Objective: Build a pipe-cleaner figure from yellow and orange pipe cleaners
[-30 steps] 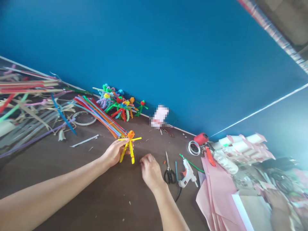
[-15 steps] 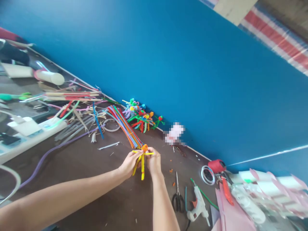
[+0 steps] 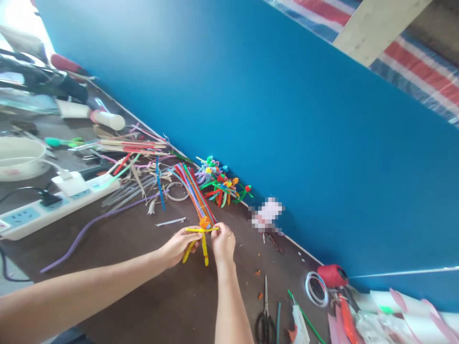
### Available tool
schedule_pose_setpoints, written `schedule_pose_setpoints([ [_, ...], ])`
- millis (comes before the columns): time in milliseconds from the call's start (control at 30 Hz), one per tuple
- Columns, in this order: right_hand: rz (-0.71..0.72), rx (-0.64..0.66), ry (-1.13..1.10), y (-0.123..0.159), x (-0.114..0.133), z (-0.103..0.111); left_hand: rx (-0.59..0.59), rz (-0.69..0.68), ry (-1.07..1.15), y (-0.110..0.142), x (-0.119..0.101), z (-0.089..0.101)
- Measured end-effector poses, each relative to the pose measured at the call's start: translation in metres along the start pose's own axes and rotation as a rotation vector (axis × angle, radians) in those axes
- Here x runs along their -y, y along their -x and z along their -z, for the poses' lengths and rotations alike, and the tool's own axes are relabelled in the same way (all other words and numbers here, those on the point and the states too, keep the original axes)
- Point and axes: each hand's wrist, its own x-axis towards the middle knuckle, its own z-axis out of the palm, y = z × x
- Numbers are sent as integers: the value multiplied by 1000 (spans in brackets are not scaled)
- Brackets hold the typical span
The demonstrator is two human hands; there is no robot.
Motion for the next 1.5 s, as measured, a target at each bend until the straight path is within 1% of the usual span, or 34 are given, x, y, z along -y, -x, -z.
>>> schedule_pose_setpoints([
  [100, -22, -30, -39, 4, -1, 2, -88, -6, 18, -2, -6, 1],
  [200, -67, -67, -84, 13, -8, 5, -191, -15, 29, -10, -16, 5],
  [267, -97, -76, -112, 20, -15, 7, -225, 0, 25, -17, -22, 8],
  [333, -122, -77, -130, 25, -20, 8, -232, 33, 10, -22, -26, 10],
  [433, -135, -87, -123, 28, -22, 5, -207, 69, -11, -25, -27, 7],
  [567, -119, -106, -74, 25, -15, -2, -175, 69, -19, -24, -26, 2],
  [667, -110, -91, -68, 22, -10, -4, -145, 61, -22, -23, -25, 3],
  [767, -117, -81, -93, 24, -11, -2, -117, 44, -27, -22, -25, 6],
  [900, -157, -84, -154, 41, -21, 14, -105, 16, -37, -24, -25, 6],
  [967, -231, -100, -269, 57, -28, 27, -101, 15, -48, -25, -24, 6],
  [1033, -282, -192, -322, 76, -36, 46, -96, 24, -61, -27, -23, 7],
  [1067, -305, -266, -330, 86, -40, 57, -97, 29, -68, -28, -22, 7],
  [1100, -323, -378, -342, 95, -44, 67, -99, 32, -77, -28, -22, 8],
  [1133, -332, -461, -379, 104, -48, 78, -100, 32, -87, -28, -21, 8],
  [1167, -350, -511, -426, 110, -52, 88, -99, 30, -98, -28, -21, 8],
  [1233, -373, -559, -549, 118, -59, 102, -83, 22, -124, -26, -21, 6],
  [1300, -419, -518, -670, 119, -64, 108, -26, -10, -182, -24, -22, 2],
  [1400, -458, -436, -841, 115, -62, 102, 85, -59, -331, -25, -21, -9],
  [1433, -455, -427, -883, 113, -59, 98, 114, -53, -398, -27, -20, -12],
  [1500, -423, -441, -929, 112, -50, 90, 159, 3, -555, -35, -18, -18],
])
